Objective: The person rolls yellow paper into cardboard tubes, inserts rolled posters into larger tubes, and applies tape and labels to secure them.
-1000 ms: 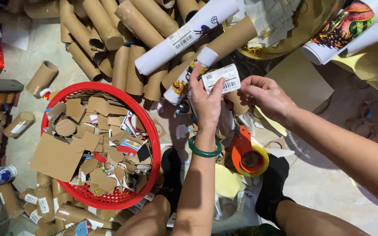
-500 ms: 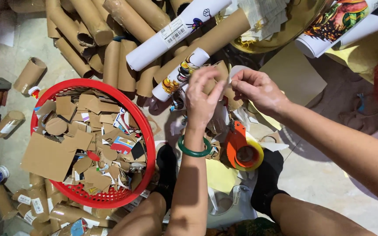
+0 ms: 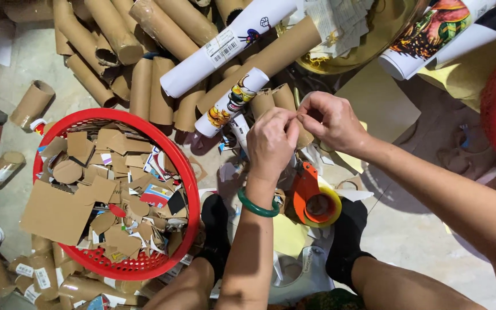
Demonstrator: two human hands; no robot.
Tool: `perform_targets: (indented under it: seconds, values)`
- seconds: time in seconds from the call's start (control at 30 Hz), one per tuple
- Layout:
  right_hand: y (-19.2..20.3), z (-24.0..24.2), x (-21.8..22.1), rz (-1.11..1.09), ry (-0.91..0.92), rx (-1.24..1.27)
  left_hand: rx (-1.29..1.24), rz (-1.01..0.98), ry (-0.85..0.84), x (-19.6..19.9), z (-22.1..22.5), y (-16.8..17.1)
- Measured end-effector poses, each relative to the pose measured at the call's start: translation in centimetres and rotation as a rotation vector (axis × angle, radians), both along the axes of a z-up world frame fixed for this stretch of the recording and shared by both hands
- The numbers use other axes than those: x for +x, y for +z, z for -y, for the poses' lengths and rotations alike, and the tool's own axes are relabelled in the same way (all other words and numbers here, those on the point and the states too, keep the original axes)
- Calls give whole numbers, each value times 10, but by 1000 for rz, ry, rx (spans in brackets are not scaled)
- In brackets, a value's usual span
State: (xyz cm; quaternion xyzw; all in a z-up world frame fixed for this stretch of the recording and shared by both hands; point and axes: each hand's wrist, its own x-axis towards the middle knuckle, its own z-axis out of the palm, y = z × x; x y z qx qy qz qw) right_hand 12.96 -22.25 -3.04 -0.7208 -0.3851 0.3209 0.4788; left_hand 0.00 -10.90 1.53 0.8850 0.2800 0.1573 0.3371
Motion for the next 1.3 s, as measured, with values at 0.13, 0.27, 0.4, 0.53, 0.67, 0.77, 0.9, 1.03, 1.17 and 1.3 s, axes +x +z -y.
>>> perform_targets:
  seconds: [0.13, 0.27, 0.4, 0.53, 0.67, 0.77, 0.9, 1.03, 1.17, 1.3]
  values:
    - [0, 1, 0, 20, 8, 35, -51, -47, 61, 0, 0, -8]
    - [-17, 6, 4, 34, -22, -6, -236, 10, 126, -11, -11, -28]
    - [-34, 14, 18, 142, -26, -54, -633, 20, 246, -37, -44, -56]
    - [-52, 24, 29, 190, -2, -164, -868, 106, 275, -67, -74, -67]
    - [-67, 40, 40, 395, 84, -365, -1035, 167, 270, -84, -92, -38]
    - [-97, 60, 47, 588, 246, -600, -1087, 165, 257, -85, -96, -12]
    - [-49, 36, 31, 284, 329, -499, -863, -32, 225, -73, -79, -4]
    - [-26, 15, -4, -379, 296, -203, -892, -78, 178, -55, -38, -43]
    - [-51, 21, -10, -721, 235, -76, -903, -73, 109, -59, -19, -35]
    - [-93, 28, -12, -656, 189, -209, -733, 81, 359, -89, -5, -53]
